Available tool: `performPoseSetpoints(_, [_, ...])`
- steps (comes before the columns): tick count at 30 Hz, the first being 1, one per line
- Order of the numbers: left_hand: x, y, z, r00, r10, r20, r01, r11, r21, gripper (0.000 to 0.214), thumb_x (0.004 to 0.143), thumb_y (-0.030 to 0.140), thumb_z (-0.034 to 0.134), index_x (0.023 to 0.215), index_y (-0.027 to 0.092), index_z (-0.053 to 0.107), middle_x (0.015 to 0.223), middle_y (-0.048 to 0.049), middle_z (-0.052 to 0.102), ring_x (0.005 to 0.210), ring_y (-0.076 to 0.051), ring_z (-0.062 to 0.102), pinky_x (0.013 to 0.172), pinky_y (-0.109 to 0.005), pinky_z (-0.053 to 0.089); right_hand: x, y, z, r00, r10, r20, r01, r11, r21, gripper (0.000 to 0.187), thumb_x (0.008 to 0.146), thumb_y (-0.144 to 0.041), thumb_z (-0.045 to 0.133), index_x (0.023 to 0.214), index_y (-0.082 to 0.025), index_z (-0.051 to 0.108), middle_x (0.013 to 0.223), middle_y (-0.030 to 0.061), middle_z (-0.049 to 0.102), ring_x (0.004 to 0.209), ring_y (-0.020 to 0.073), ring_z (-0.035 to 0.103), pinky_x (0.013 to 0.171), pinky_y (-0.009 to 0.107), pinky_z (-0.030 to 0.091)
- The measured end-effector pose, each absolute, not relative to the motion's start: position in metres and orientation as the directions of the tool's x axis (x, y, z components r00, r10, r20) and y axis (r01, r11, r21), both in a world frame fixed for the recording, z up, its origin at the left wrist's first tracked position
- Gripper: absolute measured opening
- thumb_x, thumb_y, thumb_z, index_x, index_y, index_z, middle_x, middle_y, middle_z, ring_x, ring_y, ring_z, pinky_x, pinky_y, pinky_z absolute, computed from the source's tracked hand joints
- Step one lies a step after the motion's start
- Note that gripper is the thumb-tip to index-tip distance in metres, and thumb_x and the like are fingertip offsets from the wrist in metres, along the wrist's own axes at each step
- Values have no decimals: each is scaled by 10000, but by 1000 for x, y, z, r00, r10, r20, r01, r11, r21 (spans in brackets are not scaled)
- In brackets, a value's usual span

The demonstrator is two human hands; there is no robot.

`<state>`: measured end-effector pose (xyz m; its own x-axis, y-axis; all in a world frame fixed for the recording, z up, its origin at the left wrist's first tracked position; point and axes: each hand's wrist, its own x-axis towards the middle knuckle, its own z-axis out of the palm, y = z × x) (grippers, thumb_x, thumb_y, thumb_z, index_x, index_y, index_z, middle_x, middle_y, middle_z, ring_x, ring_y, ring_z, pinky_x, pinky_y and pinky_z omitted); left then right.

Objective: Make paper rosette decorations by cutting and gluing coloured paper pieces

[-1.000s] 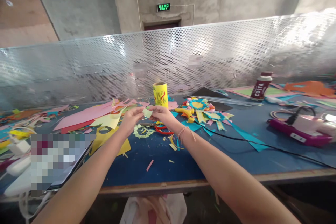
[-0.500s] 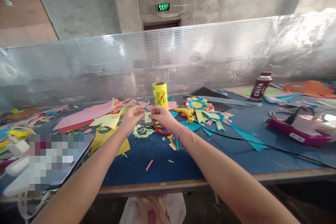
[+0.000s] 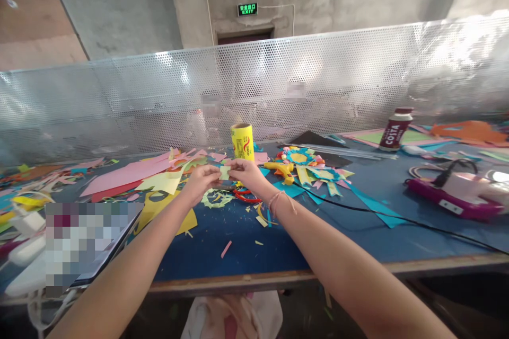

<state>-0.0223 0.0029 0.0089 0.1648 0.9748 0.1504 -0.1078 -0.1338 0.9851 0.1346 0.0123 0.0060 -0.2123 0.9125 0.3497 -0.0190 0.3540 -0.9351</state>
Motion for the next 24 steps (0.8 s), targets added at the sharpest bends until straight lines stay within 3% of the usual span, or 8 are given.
performPoseSetpoints(11, [-22, 1, 11, 199, 974, 112, -171, -78, 982, 126, 621, 107, 637, 713, 156, 565, 608, 8, 592, 569, -116, 597, 616, -265, 486, 138, 21, 1, -283, 829, 483, 109, 528, -842, 141, 695, -246, 571, 777, -155, 641, 720, 25, 633, 668, 127, 593, 678, 293, 513])
performPoseSetpoints(18, [-24, 0, 14, 198, 975, 100, -257, -47, 965, 120, 624, 91, 624, 710, 149, 564, 592, 6, 596, 564, -104, 589, 681, -278, 492, 137, 12, 9, -293, 707, 644, 272, 707, -652, 145, 713, -160, 519, 743, -168, 660, 780, 40, 649, 770, 147, 598, 738, 300, 485])
performPoseSetpoints(24, [-24, 0, 15, 204, 975, 92, -343, -17, 939, 114, 629, 88, 619, 715, 139, 565, 608, -10, 616, 583, -107, 594, 656, -261, 497, 139, 9, 10, -355, 607, 711, 290, 795, -533, 168, 745, -128, 507, 769, -174, 666, 824, 48, 643, 809, 142, 590, 764, 292, 470])
